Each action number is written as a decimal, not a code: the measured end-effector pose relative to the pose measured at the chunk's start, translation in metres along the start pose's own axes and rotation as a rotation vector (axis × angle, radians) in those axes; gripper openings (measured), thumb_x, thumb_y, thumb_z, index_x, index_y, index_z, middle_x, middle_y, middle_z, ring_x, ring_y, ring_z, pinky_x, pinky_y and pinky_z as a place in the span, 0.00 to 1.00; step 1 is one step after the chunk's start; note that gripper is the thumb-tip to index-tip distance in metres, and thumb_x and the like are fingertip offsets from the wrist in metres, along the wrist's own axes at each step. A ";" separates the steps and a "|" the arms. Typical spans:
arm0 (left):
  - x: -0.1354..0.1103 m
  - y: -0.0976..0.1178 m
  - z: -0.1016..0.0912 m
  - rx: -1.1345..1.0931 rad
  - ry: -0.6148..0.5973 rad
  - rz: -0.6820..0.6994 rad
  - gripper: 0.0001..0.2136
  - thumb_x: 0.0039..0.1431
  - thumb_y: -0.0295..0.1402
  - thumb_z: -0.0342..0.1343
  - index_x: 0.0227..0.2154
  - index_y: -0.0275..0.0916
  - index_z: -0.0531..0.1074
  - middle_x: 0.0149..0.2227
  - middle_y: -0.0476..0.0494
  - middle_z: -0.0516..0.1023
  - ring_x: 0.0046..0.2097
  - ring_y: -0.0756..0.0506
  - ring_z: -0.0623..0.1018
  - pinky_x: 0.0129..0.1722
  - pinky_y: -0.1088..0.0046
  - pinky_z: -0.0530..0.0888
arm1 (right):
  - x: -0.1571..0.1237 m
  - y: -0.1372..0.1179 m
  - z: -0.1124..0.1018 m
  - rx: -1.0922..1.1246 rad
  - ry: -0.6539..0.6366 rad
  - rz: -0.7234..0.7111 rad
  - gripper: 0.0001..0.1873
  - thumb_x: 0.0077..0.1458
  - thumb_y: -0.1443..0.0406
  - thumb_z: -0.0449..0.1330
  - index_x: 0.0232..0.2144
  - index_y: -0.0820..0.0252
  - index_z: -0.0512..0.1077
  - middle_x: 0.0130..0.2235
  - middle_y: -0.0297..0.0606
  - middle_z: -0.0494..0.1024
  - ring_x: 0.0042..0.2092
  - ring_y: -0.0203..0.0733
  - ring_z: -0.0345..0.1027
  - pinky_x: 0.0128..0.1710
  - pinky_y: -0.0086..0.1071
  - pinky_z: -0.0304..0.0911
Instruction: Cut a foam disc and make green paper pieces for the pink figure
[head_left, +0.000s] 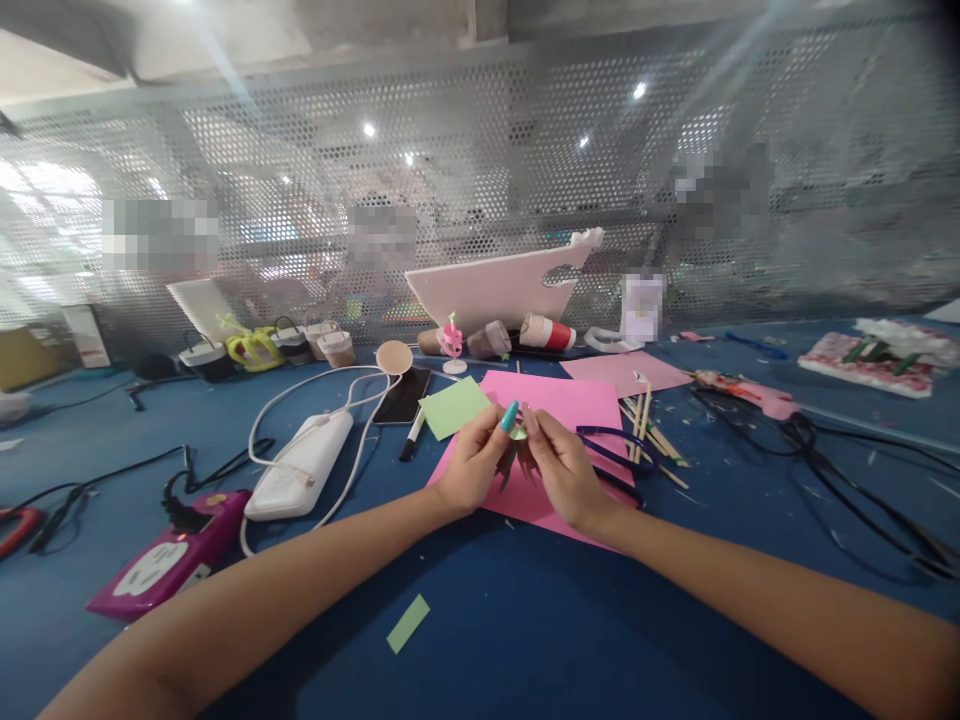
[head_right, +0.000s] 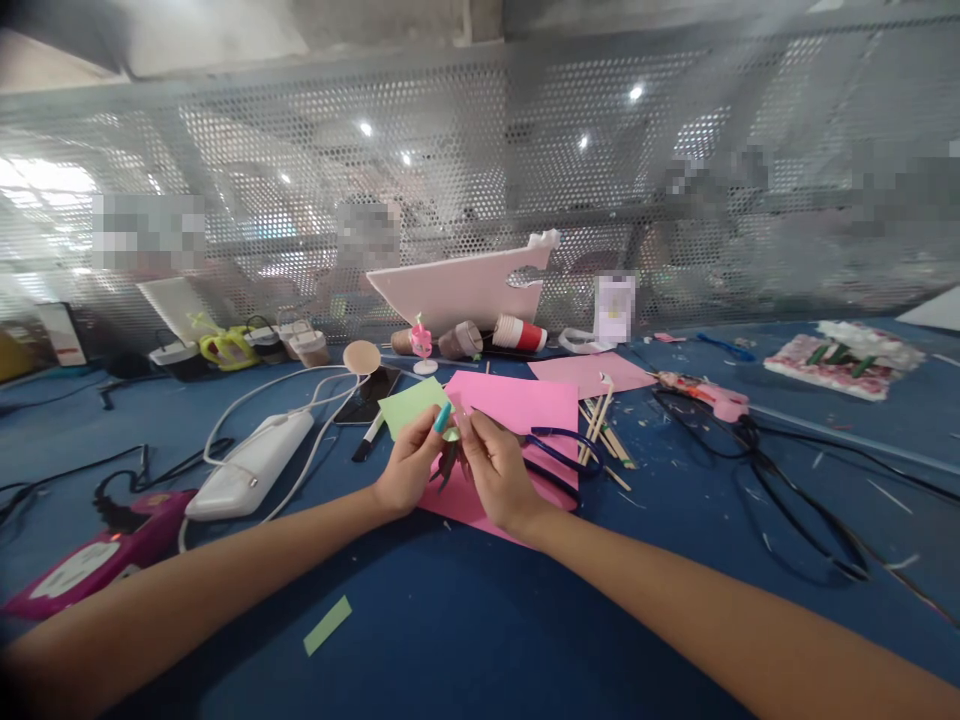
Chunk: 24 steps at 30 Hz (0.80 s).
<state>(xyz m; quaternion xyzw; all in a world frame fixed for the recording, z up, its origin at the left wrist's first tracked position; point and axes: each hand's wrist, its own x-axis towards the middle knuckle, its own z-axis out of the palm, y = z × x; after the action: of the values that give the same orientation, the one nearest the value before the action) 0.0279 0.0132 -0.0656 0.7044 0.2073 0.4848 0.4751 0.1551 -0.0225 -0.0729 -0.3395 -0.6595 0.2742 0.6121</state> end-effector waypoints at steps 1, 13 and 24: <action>0.000 0.001 0.000 0.017 0.013 0.003 0.15 0.61 0.45 0.49 0.26 0.40 0.61 0.18 0.54 0.61 0.18 0.54 0.61 0.16 0.77 0.59 | 0.000 0.001 0.000 0.000 -0.002 0.010 0.17 0.64 0.56 0.47 0.25 0.56 0.57 0.22 0.28 0.58 0.25 0.33 0.51 0.25 0.29 0.52; -0.003 0.006 0.002 0.111 0.035 0.004 0.18 0.59 0.51 0.48 0.27 0.40 0.58 0.18 0.56 0.59 0.17 0.55 0.61 0.16 0.78 0.59 | 0.000 -0.001 -0.002 0.004 0.005 0.021 0.17 0.64 0.56 0.49 0.25 0.56 0.58 0.21 0.27 0.58 0.23 0.32 0.51 0.24 0.29 0.51; -0.005 0.006 0.000 0.211 0.072 0.091 0.17 0.61 0.47 0.47 0.26 0.39 0.60 0.19 0.55 0.59 0.20 0.55 0.59 0.20 0.77 0.58 | -0.001 -0.001 -0.002 -0.029 -0.021 0.007 0.18 0.64 0.58 0.49 0.23 0.57 0.57 0.21 0.27 0.58 0.23 0.31 0.51 0.25 0.29 0.52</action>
<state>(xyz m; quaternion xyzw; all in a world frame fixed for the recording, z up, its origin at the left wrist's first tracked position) 0.0244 0.0065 -0.0629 0.7414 0.2420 0.5063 0.3680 0.1572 -0.0240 -0.0725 -0.3476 -0.6687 0.2705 0.5991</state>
